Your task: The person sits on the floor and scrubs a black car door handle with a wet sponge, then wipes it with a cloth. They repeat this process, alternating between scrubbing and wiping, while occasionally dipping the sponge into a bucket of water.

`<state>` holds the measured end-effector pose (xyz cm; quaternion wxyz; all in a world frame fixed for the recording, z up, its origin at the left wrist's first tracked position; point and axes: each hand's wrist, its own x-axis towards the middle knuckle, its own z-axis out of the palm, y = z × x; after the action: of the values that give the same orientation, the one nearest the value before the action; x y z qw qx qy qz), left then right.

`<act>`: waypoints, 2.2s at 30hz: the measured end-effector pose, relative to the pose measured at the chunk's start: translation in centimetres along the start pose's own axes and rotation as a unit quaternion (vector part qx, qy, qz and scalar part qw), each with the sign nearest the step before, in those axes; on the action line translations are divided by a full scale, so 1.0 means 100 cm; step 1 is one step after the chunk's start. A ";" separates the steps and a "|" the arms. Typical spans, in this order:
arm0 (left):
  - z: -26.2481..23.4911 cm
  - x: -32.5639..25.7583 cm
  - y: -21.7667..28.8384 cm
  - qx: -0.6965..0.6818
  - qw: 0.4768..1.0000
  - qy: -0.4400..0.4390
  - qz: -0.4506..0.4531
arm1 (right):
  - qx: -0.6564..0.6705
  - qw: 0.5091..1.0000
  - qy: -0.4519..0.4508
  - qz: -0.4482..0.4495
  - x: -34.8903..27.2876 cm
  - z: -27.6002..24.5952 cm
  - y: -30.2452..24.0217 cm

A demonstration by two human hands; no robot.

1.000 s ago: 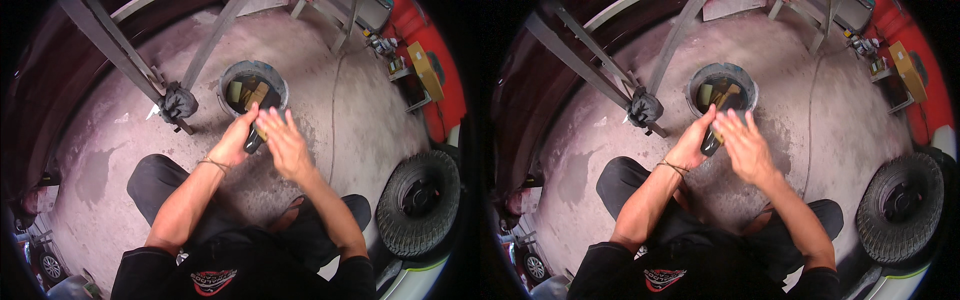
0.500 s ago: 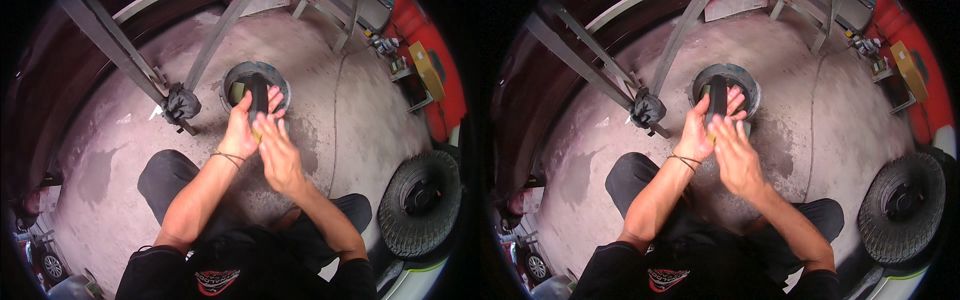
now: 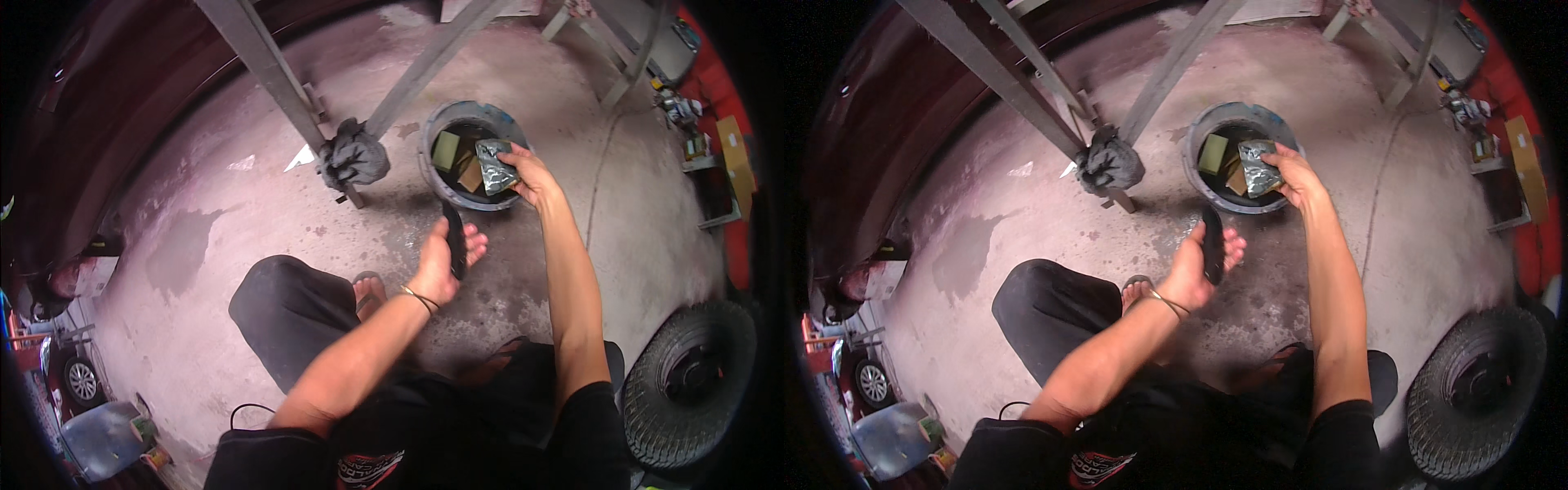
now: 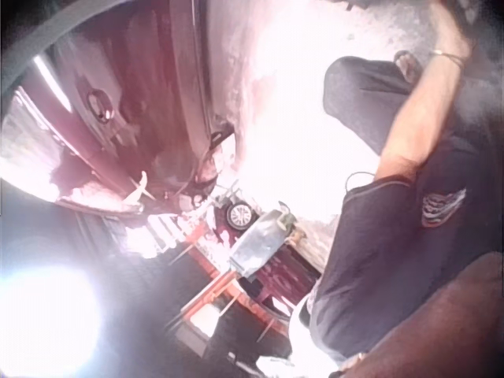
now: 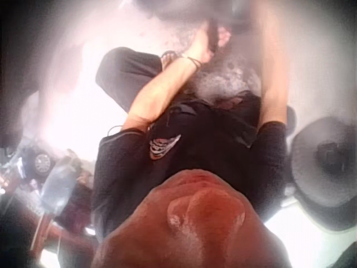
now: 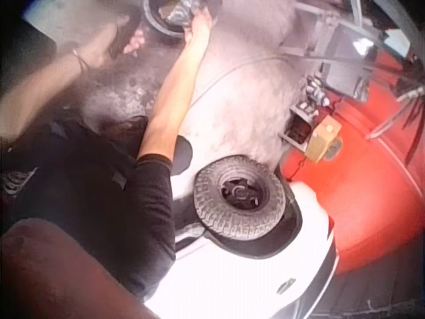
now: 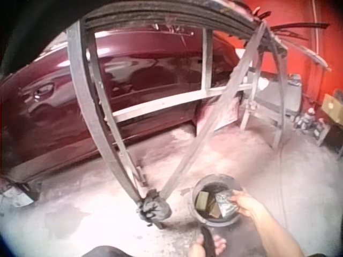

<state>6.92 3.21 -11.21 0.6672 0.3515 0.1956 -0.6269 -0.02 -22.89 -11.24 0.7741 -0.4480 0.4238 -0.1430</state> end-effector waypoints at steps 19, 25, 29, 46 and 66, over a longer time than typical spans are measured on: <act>-0.040 0.031 0.035 -0.200 0.975 -0.073 0.069 | -0.257 0.960 -0.032 -0.103 -0.057 0.084 0.011; -0.032 0.022 0.016 -0.226 0.959 -0.155 0.075 | -0.475 0.806 0.001 -0.353 -0.184 0.151 0.126; -0.031 0.003 -0.016 -0.156 0.966 -0.198 0.053 | -0.490 0.839 0.092 -0.217 -0.185 0.145 0.095; 0.026 -0.021 -0.065 0.032 0.984 -0.174 0.015 | -0.531 0.753 0.261 -0.286 -0.119 0.057 0.018; 0.000 -0.025 -0.028 0.535 0.842 -0.064 0.001 | -0.667 0.736 0.116 0.015 -0.016 0.095 0.045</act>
<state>3.90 5.07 -10.11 0.3870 0.6136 -0.2138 -0.6542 5.75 -13.95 -11.78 0.2241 -0.8228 0.5040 0.1369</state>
